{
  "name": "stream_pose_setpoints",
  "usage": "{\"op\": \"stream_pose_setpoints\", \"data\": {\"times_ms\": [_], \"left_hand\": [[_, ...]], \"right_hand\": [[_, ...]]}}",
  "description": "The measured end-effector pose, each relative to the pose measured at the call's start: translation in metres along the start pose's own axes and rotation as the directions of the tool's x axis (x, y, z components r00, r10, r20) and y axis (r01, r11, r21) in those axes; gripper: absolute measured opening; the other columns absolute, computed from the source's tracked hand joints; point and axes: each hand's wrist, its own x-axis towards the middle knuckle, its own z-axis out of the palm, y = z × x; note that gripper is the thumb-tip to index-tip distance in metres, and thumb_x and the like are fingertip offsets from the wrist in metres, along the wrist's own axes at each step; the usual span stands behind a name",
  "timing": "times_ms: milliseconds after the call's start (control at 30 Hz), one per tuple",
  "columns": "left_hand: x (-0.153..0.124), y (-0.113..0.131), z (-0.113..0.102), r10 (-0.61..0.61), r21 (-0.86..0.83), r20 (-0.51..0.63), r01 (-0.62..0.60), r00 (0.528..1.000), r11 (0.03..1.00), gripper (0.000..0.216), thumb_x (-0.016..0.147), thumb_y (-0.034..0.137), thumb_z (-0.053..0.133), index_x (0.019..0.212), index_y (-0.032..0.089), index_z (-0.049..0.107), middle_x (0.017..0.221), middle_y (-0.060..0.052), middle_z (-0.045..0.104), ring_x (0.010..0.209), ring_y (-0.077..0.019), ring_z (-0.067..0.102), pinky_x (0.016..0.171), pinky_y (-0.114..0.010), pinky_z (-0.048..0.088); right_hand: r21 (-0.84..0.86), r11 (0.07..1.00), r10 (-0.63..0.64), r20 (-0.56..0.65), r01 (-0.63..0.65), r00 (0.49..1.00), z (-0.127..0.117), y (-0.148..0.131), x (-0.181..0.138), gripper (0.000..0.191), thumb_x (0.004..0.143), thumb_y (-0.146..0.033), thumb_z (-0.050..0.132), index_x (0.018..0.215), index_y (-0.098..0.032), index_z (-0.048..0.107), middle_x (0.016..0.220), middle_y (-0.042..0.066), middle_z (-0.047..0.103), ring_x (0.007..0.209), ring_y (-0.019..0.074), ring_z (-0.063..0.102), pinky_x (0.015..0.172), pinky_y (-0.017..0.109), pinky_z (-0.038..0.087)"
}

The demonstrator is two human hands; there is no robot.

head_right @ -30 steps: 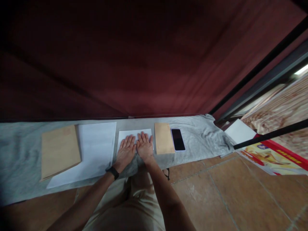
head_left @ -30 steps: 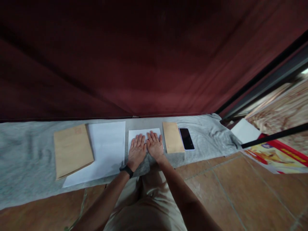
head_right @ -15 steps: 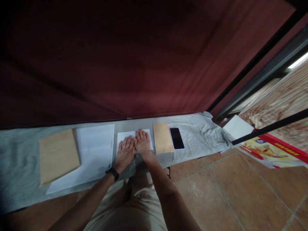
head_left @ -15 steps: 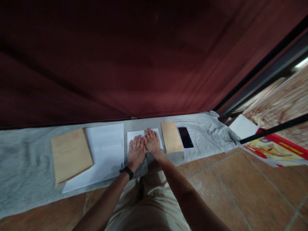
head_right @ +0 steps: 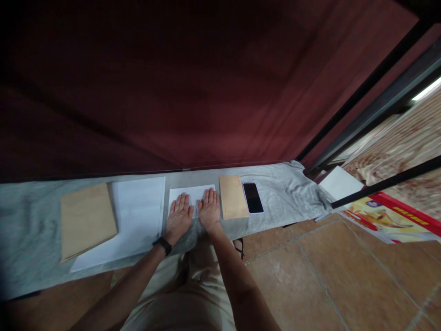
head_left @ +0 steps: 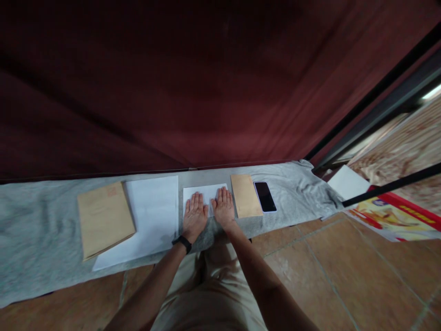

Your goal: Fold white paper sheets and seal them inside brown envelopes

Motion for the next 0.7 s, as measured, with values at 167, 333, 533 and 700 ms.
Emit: {"op": "stream_pose_setpoints", "data": {"times_ms": [167,333,533,700], "left_hand": [[-0.008,-0.002,-0.002,-0.058,-0.014,-0.059,0.057,0.997,0.998,0.062,0.101,0.031,0.030,0.154,-0.001,0.036,0.160,-0.024,0.038,0.154,-0.0309,0.028,0.123,-0.052,0.028],[-0.016,0.004,-0.006,-0.095,-0.040,-0.113,0.091,0.989,0.995,0.062,0.101,0.025,0.030,0.157,0.000,0.029,0.160,-0.025,0.037,0.154,-0.0302,0.027,0.123,-0.054,0.028],[0.007,0.028,0.001,0.083,-0.091,-0.025,-0.085,0.996,0.992,0.058,0.101,0.026,0.029,0.156,0.007,0.036,0.160,-0.016,0.041,0.154,-0.0249,0.029,0.125,-0.048,0.029],[0.024,0.026,0.009,0.092,-0.052,0.061,-0.089,0.994,0.995,0.058,0.103,0.032,0.028,0.154,0.008,0.040,0.160,-0.016,0.042,0.153,-0.0238,0.030,0.126,-0.046,0.025]], "right_hand": [[-0.001,1.000,0.015,0.030,-0.015,0.999,-0.004,0.001,-0.017,0.063,0.107,-0.037,0.037,0.156,0.001,0.032,0.162,0.027,0.028,0.153,0.0329,0.028,0.122,0.053,0.029],[-0.013,1.000,0.021,0.029,-0.021,0.999,-0.008,0.000,-0.023,0.063,0.107,-0.037,0.036,0.157,0.001,0.031,0.163,0.027,0.027,0.154,0.0332,0.026,0.123,0.052,0.028],[0.016,1.000,-0.007,0.036,0.007,0.999,-0.010,0.003,-0.024,0.060,0.105,-0.028,0.034,0.158,0.000,0.029,0.165,0.026,0.023,0.154,0.0332,0.024,0.122,0.053,0.026],[0.024,1.000,0.012,0.026,-0.013,1.000,-0.006,0.003,-0.024,0.058,0.104,-0.025,0.032,0.157,-0.001,0.031,0.164,0.025,0.027,0.153,0.0325,0.027,0.121,0.053,0.027]]}}
